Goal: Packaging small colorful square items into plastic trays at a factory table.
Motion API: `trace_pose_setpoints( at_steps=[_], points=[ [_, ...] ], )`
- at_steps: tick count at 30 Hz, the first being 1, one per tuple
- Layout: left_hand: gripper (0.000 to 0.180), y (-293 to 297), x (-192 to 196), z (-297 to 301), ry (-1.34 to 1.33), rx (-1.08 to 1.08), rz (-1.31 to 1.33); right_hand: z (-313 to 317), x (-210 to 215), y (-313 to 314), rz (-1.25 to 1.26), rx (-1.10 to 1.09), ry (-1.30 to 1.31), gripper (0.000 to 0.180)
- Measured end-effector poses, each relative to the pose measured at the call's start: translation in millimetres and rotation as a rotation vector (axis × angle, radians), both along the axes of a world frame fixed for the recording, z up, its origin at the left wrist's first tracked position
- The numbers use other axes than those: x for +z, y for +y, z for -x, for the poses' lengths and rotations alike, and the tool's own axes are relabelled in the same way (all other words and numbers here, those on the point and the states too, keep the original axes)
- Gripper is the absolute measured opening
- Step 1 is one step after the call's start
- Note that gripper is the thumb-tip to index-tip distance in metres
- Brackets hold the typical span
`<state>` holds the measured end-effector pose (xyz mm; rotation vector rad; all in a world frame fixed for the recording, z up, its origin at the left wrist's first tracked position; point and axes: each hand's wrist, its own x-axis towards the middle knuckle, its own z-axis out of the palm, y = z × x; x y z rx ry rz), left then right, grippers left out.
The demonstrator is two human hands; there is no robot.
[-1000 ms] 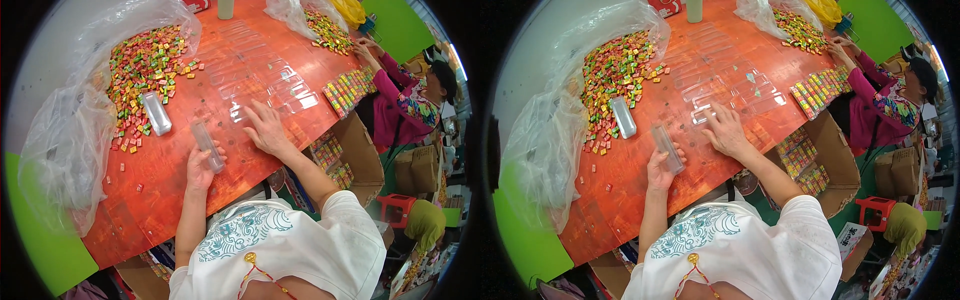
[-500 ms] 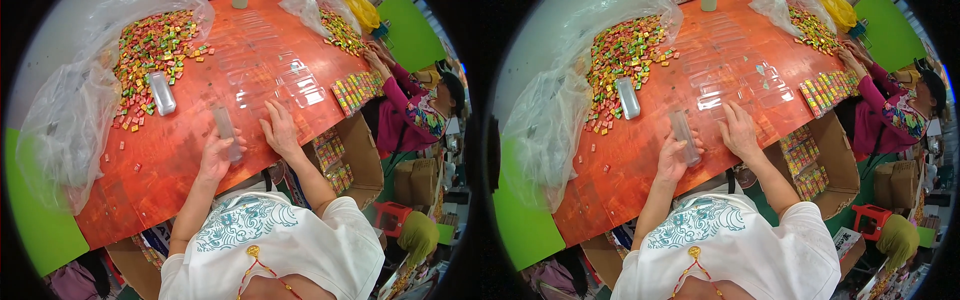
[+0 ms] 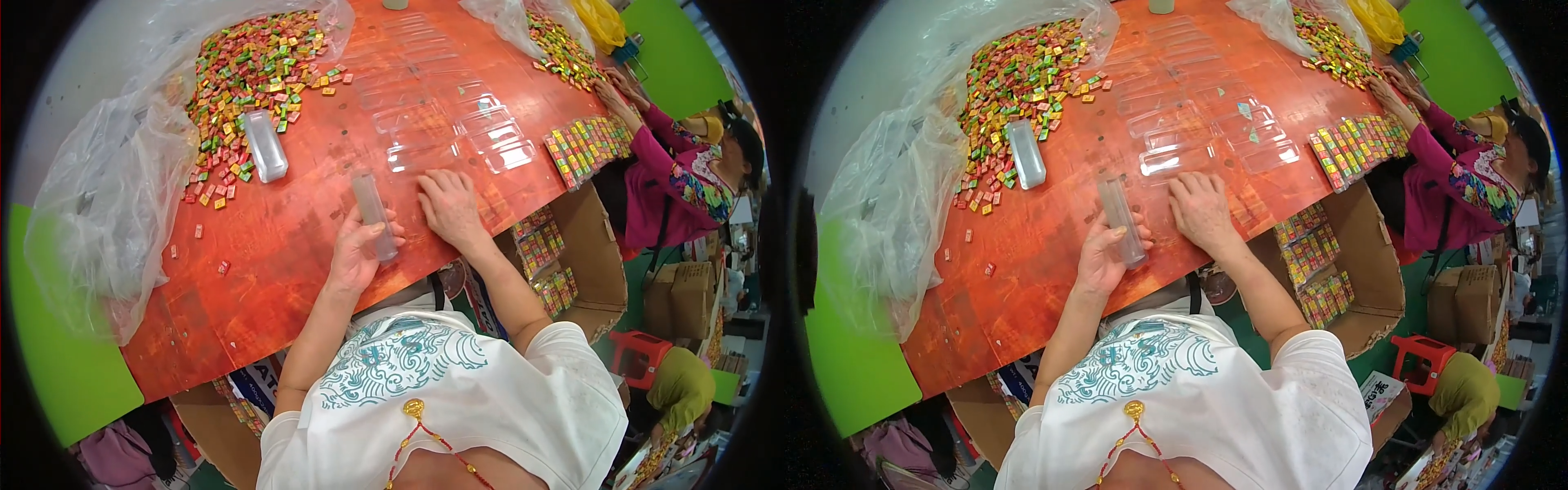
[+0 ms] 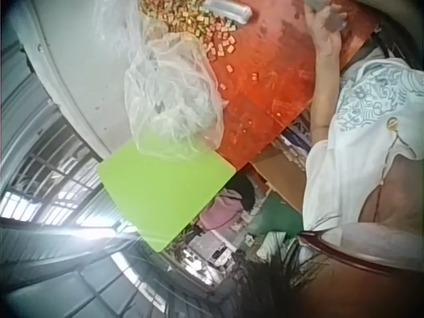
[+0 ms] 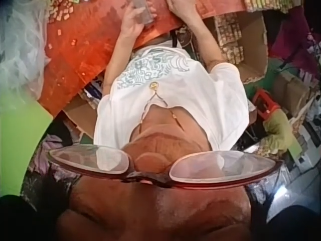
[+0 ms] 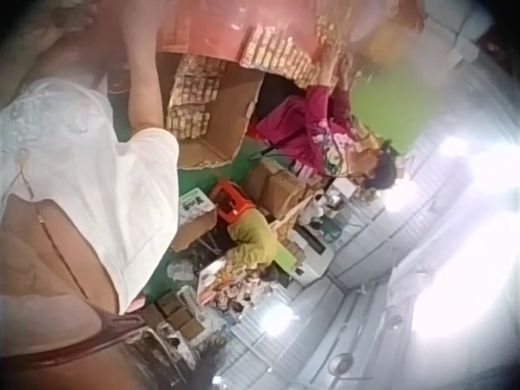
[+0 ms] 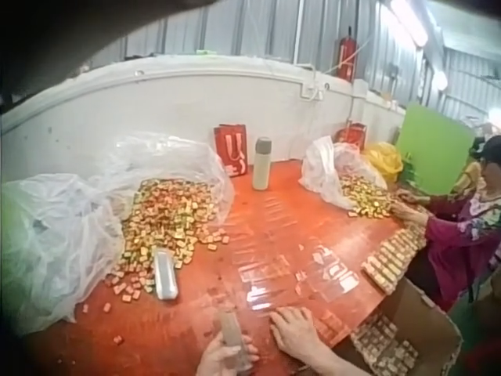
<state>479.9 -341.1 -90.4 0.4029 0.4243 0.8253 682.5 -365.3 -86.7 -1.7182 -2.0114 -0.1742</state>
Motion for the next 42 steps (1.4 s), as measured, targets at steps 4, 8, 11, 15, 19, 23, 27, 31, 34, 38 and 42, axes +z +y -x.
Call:
trace_pose_setpoints(
  at_steps=[4, 8, 11, 15, 19, 23, 27, 31, 34, 38, 42],
  points=[
    [0.044, -2, 2, -1, 0.085, 0.009, -0.032, -1, 12, -2, -0.077, -0.057, 0.080, 0.025],
    [0.049, -7, -2, -9, 0.197, -0.007, -0.153, 29, 17, -7, 0.409, 0.123, 1.091, 0.014],
    [0.052, -15, 2, -16, 0.198, 0.034, -0.192, 36, 16, -8, 0.549, 0.186, 1.352, 0.013],
    [0.050, -15, 4, -12, 0.180, -0.037, -0.151, 32, 21, -13, 0.624, 0.199, 1.518, 0.013],
    [0.047, -16, 5, -9, 0.116, -0.132, -0.106, 29, 23, -18, 0.634, 0.202, 1.589, 0.014],
    [0.046, -19, 7, -11, 0.081, -0.196, -0.081, 23, 22, -25, 0.672, 0.211, 1.648, 0.014],
    [0.044, -25, -3, -15, 0.111, -0.169, -0.119, 22, 22, -28, 0.667, 0.184, 1.594, 0.014],
    [0.044, -25, -2, -17, 0.084, -0.185, -0.112, 18, 22, -30, 0.663, 0.194, 1.632, 0.015],
    [0.044, -25, 1, -18, 0.054, -0.209, -0.079, 16, 18, -31, 0.666, 0.202, 1.670, 0.015],
    [0.044, -27, -1, -19, 0.059, -0.208, -0.055, 15, 19, -34, 0.694, 0.173, 1.703, 0.015],
    [0.043, -29, -8, -19, 0.066, -0.211, -0.053, 19, 23, -38, 0.699, 0.126, 1.676, 0.012]
  ],
)
